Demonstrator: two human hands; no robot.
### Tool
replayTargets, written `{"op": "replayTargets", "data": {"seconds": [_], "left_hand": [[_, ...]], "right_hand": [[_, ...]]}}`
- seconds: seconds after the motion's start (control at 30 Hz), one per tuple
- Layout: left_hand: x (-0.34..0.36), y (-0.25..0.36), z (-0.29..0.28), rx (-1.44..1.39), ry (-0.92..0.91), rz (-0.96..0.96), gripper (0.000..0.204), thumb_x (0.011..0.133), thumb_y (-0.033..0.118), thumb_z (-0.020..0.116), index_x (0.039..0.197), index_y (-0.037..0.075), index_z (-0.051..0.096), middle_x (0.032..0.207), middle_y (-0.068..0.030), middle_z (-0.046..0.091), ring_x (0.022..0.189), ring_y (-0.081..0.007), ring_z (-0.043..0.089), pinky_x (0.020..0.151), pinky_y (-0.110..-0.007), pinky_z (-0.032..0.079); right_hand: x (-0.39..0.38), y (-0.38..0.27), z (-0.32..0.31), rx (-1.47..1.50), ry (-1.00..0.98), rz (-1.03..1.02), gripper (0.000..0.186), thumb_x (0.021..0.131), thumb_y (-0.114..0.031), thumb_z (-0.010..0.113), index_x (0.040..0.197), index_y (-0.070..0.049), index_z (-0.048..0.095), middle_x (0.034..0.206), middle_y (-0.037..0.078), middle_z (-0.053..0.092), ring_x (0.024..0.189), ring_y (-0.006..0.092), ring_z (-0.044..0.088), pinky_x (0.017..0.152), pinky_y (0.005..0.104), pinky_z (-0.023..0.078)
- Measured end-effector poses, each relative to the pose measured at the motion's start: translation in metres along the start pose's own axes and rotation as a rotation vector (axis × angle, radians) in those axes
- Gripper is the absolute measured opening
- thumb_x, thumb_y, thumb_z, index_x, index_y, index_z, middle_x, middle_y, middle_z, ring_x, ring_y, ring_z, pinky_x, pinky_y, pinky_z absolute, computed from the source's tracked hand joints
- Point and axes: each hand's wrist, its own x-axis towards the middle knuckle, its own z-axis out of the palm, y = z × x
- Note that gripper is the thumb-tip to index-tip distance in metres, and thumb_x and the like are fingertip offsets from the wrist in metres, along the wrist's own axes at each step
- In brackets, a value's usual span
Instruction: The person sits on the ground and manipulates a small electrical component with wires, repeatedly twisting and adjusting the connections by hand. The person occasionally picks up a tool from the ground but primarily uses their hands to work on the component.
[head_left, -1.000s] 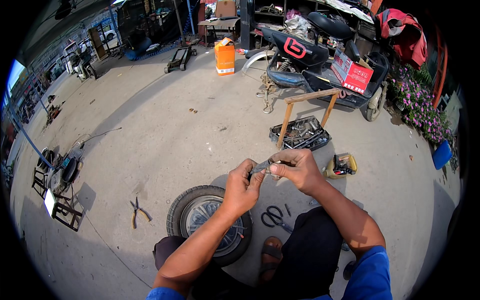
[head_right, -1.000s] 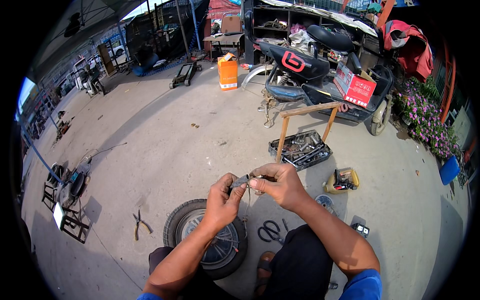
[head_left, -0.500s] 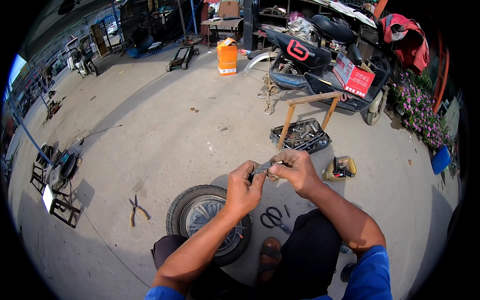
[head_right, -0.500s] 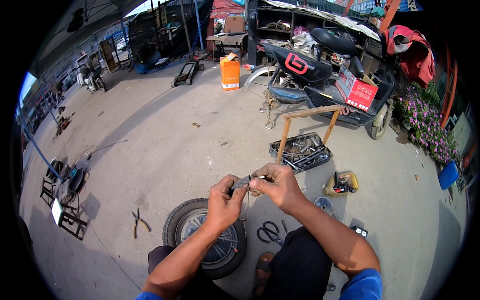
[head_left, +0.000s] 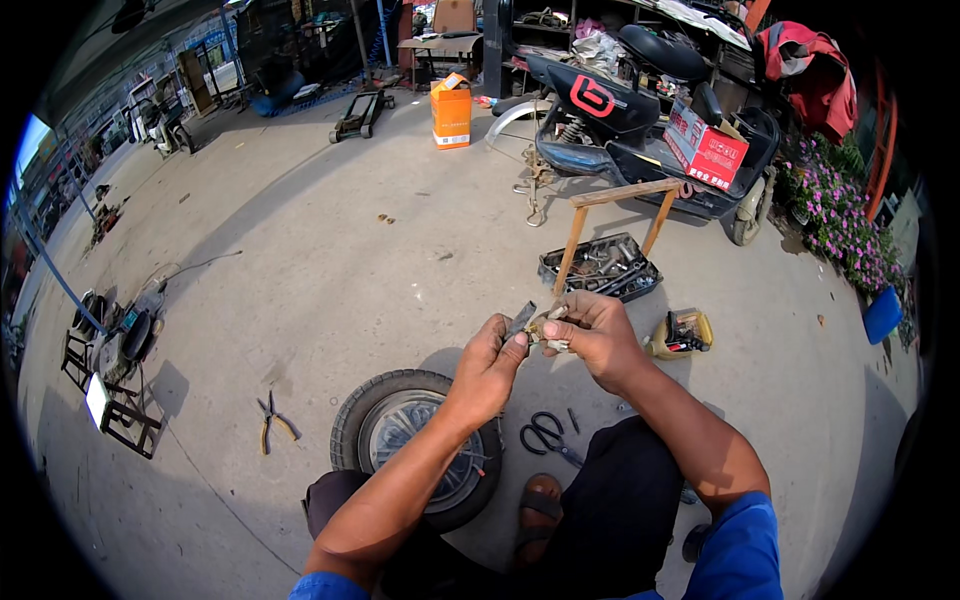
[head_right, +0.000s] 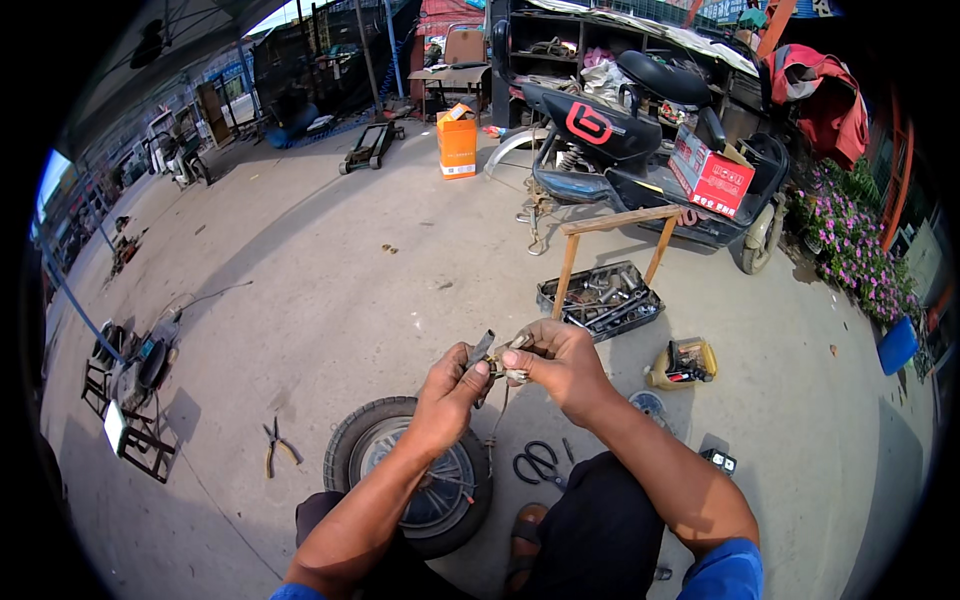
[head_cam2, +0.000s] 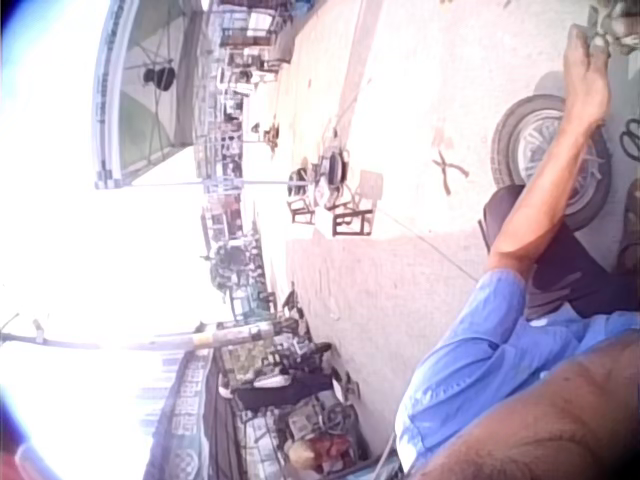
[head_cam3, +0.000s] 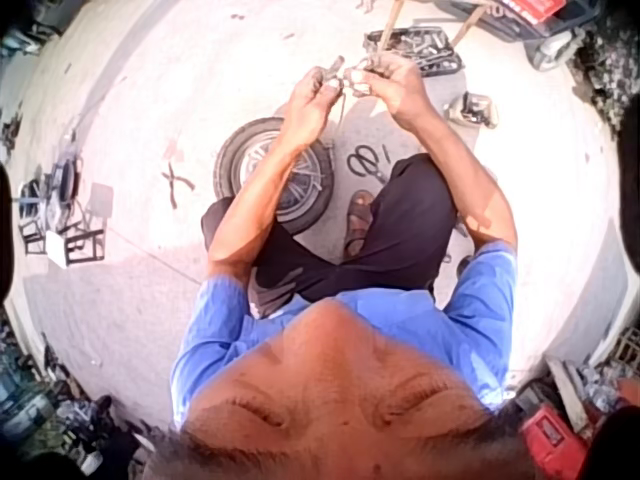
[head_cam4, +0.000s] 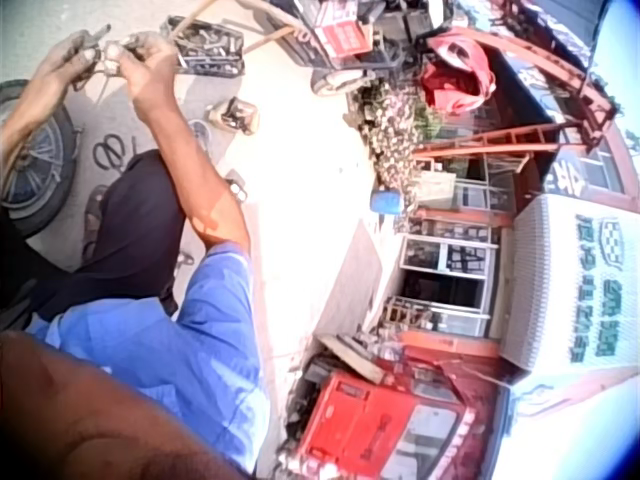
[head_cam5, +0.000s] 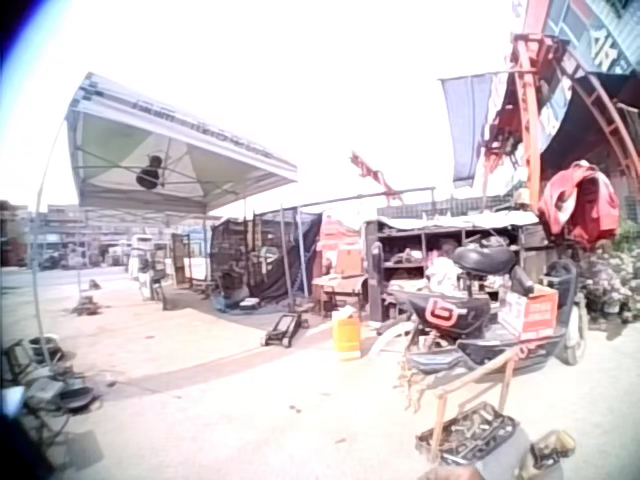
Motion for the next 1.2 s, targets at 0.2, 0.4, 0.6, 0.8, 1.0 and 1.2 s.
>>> {"op": "replayTargets", "data": {"seconds": [0.2, 0.4, 0.6, 0.8, 1.0, 1.2], "left_hand": [[0.001, -0.004, 0.0, -0.011, 0.0, 0.029, 0.023, 0.1, 0.024, 0.058, 0.087, 0.006, 0.052, 0.071, 0.0026, 0.049, 0.065, -0.006, 0.041, 0.056, -0.024, 0.034], [0.003, -0.002, -0.004, -0.104, -0.057, -0.014, 0.024, 0.099, 0.025, 0.061, 0.087, 0.005, 0.054, 0.071, 0.0021, 0.053, 0.064, -0.0053, 0.044, 0.056, -0.024, 0.035], [0.002, 0.006, 0.003, -0.233, 0.03, 0.057, 0.02, 0.099, 0.021, 0.06, 0.101, 0.003, 0.053, 0.082, -0.0011, 0.055, 0.074, -0.0078, 0.05, 0.064, -0.024, 0.042], [0.001, 0.006, 0.003, -0.239, 0.023, 0.22, 0.027, 0.092, 0.008, 0.067, 0.112, 0.003, 0.05, 0.106, -0.0044, 0.054, 0.094, -0.011, 0.053, 0.081, -0.028, 0.046], [-0.001, 0.013, 0.007, -0.188, -0.022, 0.317, 0.039, 0.084, 0.005, 0.075, 0.117, 0.005, 0.054, 0.109, -0.0056, 0.049, 0.1, -0.0155, 0.052, 0.094, -0.032, 0.044], [0.001, 0.001, 0.003, 0.077, -0.065, 0.407, 0.026, 0.082, 0.012, 0.078, 0.102, 0.005, 0.063, 0.104, -0.0068, 0.042, 0.101, -0.0203, 0.045, 0.093, -0.032, 0.04]], "right_hand": [[-0.002, -0.005, 0.005, 0.0, 0.02, -0.051, 0.036, 0.083, -0.01, 0.078, 0.11, 0.006, 0.062, 0.097, 0.013, 0.069, 0.083, 0.0137, 0.065, 0.071, 0.028, 0.053], [-0.002, -0.005, 0.004, -0.063, -0.043, -0.012, 0.028, 0.085, -0.015, 0.077, 0.101, 0.007, 0.067, 0.086, 0.01, 0.069, 0.077, 0.0126, 0.063, 0.068, 0.0278, 0.051], [-0.002, -0.005, 0.004, 0.006, 0.026, 0.011, 0.029, 0.091, -0.023, 0.071, 0.096, 0.005, 0.068, 0.082, 0.009, 0.069, 0.072, 0.0123, 0.062, 0.065, 0.0277, 0.051], [-0.001, -0.007, 0.004, 0.104, 0.105, 0.061, 0.028, 0.093, -0.024, 0.069, 0.097, 0.004, 0.066, 0.085, 0.01, 0.069, 0.075, 0.0145, 0.067, 0.07, 0.0283, 0.055], [-0.001, -0.009, 0.009, 0.183, 0.13, 0.079, 0.026, 0.093, -0.023, 0.069, 0.094, 0.003, 0.066, 0.083, 0.009, 0.068, 0.073, 0.0136, 0.065, 0.068, 0.0272, 0.054], [0.002, -0.001, 0.002, 0.133, 0.048, 0.084, 0.023, 0.093, -0.02, 0.068, 0.093, 0.003, 0.064, 0.08, 0.007, 0.065, 0.071, 0.0128, 0.063, 0.067, 0.0285, 0.054]]}}
